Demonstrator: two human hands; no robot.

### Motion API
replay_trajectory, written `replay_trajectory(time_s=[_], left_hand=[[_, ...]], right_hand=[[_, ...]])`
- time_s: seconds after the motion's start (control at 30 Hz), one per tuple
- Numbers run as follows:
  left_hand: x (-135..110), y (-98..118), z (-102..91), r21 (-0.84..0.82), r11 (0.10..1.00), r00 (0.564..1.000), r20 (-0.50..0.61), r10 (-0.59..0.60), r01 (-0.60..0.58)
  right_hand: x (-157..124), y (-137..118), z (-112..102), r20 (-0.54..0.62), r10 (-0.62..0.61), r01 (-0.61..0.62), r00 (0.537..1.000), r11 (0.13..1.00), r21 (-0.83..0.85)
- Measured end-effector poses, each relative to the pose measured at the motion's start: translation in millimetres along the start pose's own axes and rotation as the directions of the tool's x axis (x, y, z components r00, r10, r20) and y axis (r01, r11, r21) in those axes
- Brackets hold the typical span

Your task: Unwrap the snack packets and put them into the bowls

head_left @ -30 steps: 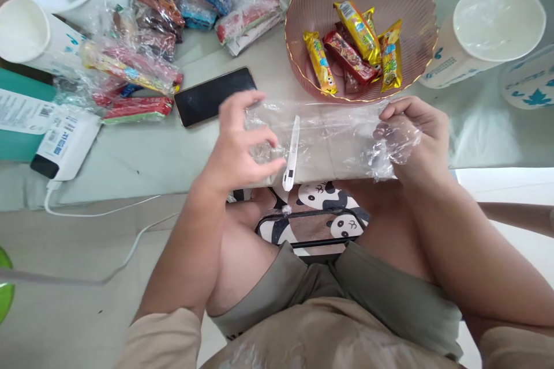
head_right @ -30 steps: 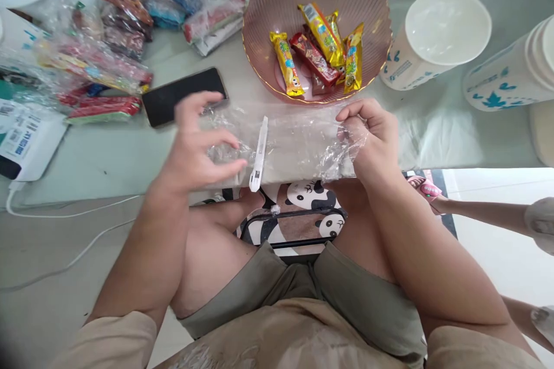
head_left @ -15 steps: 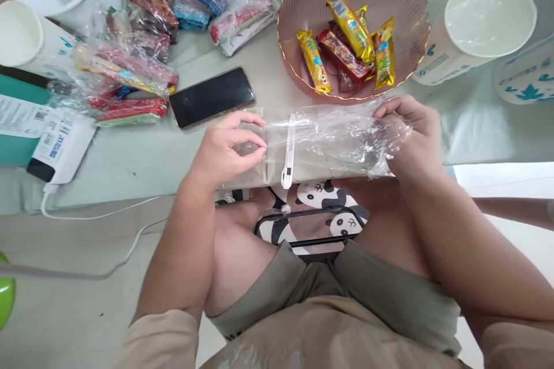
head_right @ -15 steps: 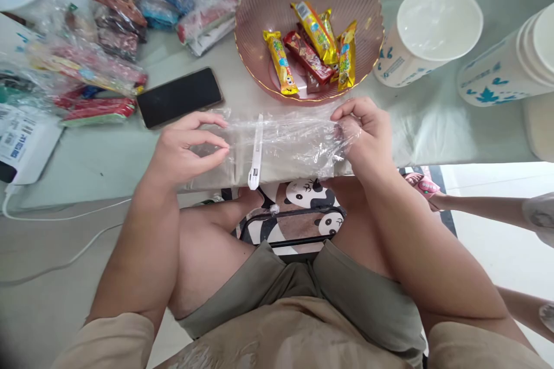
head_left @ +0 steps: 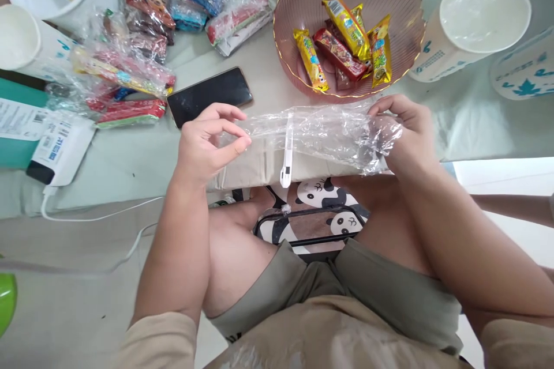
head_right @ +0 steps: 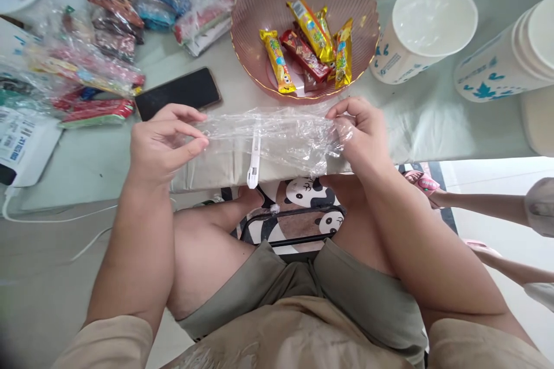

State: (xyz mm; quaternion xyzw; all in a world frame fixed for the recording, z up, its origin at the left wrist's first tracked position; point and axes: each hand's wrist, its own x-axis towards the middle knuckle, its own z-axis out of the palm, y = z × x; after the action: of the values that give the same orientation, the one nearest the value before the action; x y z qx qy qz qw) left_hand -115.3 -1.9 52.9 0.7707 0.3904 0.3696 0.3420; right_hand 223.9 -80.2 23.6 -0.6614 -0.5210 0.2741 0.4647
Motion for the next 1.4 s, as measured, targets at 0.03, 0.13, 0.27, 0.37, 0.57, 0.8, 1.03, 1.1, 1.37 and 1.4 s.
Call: replay_trajectory(time_s=[0.03, 0.13, 0.27, 0.37, 0.57, 0.8, 1.03, 1.1, 1.37, 1.4], left_hand=[[0.2, -0.3, -0.5, 0.010, 1.000, 1.000, 0.003, -0.007, 0.007], [0.2, 0.4, -1.0, 0.130, 0.991, 0.996, 0.078, -0.030, 0.020], [0.5, 2.2, 1.3, 0.309, 0.951, 0.978, 0.202, -0.056, -0.009], [2.9, 2.3, 4.0, 0.394, 0.919, 0.989, 0.144, -0.033, -0.027], [6.1, 26.4, 17.3, 0.552, 0.834, 0.998, 0.051, -0.022, -0.010], [-1.1, 51.1, 52.9, 0.470, 0.866, 0.950, 0.311, 0.020, -0.172], [2.1, 34.8, 53.4, 0.494, 0.864, 0.898, 0.418, -0.135, -0.100], [2.4, 33.8, 49.7, 0.480, 0.872, 0.888, 0.438, -0.142, -0.097], [0.9, 33.0, 29.3, 0.415, 0.905, 0.794, 0.580, -0.183, -0.094], [0.8, 32.4, 27.1, 0.402, 0.911, 0.799, 0.575, -0.174, -0.091]], right_hand=[[-0.1, -0.3, -0.6, -0.013, 0.000, 0.000, 1.000, 1.000, 0.009], [-1.6, -4.8, -0.8, -0.052, -0.038, 0.037, 0.998, 0.999, -0.013], [-8.2, -11.3, 1.2, -0.061, -0.286, 0.268, 0.956, 0.939, -0.215], [-14.8, -15.2, 3.8, 0.014, -0.457, 0.436, 0.889, 0.839, -0.326], [-22.1, -26.3, 13.2, 0.338, -0.419, 0.515, 0.843, 0.812, -0.277], [-32.8, -39.6, 20.4, 0.222, -0.426, 0.471, 0.877, 0.852, -0.228], [-42.5, -40.6, 29.5, 0.513, -0.684, 0.762, 0.519, 0.642, 0.086], [-42.1, -39.6, 28.3, 0.597, -0.670, 0.746, 0.441, 0.643, 0.170], [-31.0, -33.3, 25.4, 0.273, -0.250, 0.347, 0.929, 0.847, -0.403], [-30.9, -33.1, 28.6, 0.297, -0.187, 0.310, 0.936, 0.839, -0.448]])
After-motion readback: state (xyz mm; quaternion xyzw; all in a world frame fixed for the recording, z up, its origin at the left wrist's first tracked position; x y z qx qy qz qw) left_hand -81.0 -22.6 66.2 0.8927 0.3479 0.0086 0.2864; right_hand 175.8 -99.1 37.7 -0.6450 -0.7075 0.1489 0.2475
